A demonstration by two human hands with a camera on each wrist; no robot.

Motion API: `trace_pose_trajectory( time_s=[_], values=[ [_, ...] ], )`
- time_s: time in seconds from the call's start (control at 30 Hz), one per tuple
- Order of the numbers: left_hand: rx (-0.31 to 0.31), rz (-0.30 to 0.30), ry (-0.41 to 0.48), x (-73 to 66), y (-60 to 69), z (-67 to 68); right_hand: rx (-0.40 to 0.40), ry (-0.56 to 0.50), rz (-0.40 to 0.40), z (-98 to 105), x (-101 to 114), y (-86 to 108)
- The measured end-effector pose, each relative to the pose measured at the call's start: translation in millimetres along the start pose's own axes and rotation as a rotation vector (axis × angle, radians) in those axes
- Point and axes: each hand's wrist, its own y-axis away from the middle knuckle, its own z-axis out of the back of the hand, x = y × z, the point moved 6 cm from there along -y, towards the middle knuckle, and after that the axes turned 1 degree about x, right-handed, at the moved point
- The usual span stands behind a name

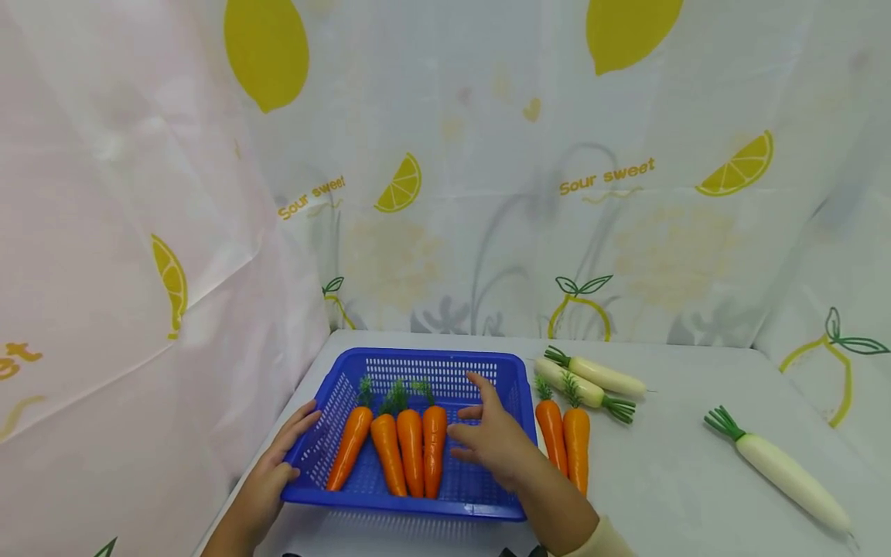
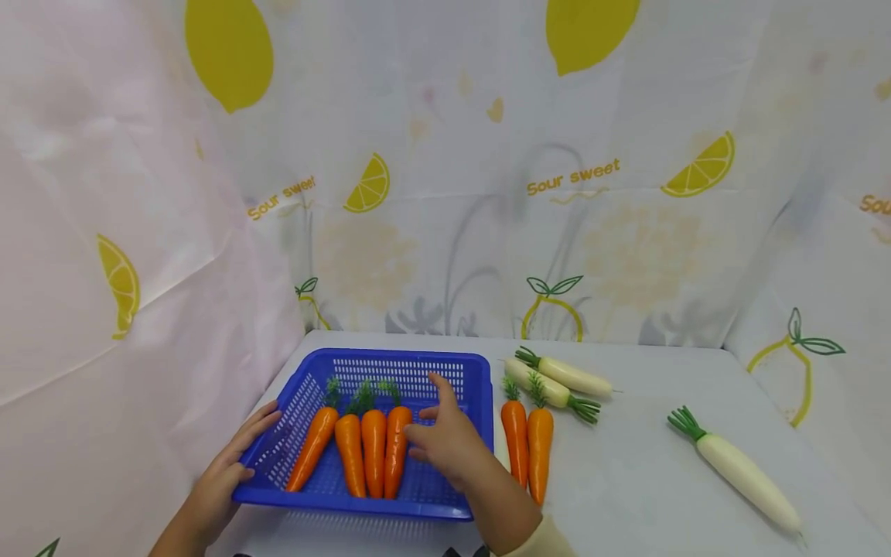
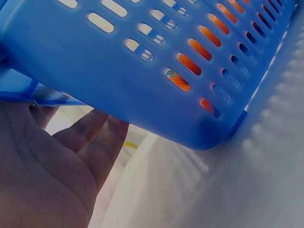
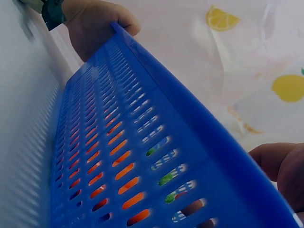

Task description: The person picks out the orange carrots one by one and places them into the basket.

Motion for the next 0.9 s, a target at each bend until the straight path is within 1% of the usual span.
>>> trace_pose_trajectory(
  time_s=[0.13,0.4,0.5,0.63,0.7,0.9],
  values=[
    [0.002,-0.02,-0.002,-2.0,-1.5,-0.2,-0.022,-0.006,0.01,2.1,0.8,-0.5],
    [0.0,0.025,-0.016,0.4,1.0,-0.2,-0.036,-0.044,0.022,2.0,-0.1,2.5],
    [-0.005,0.023,-0.016,0.6,1.0,0.9,-0.05,-0.046,0.042,2.6,0.9,2.1],
    [-0.004,0.021,-0.012,-0.4,0.5,1.7,-0.101,-0.072,0.084,5.5,4.4,1.1],
    [0.0,0.029,-0.003,-0.7,0.6,1.6,-0.12,-0.085,0.098,6.4,5.9,0.9],
    [0.011,0.043,0.012,-1.1,1.3,-0.6,-0.121,-0.096,0.109,6.8,7.1,2.6]
  ],
)
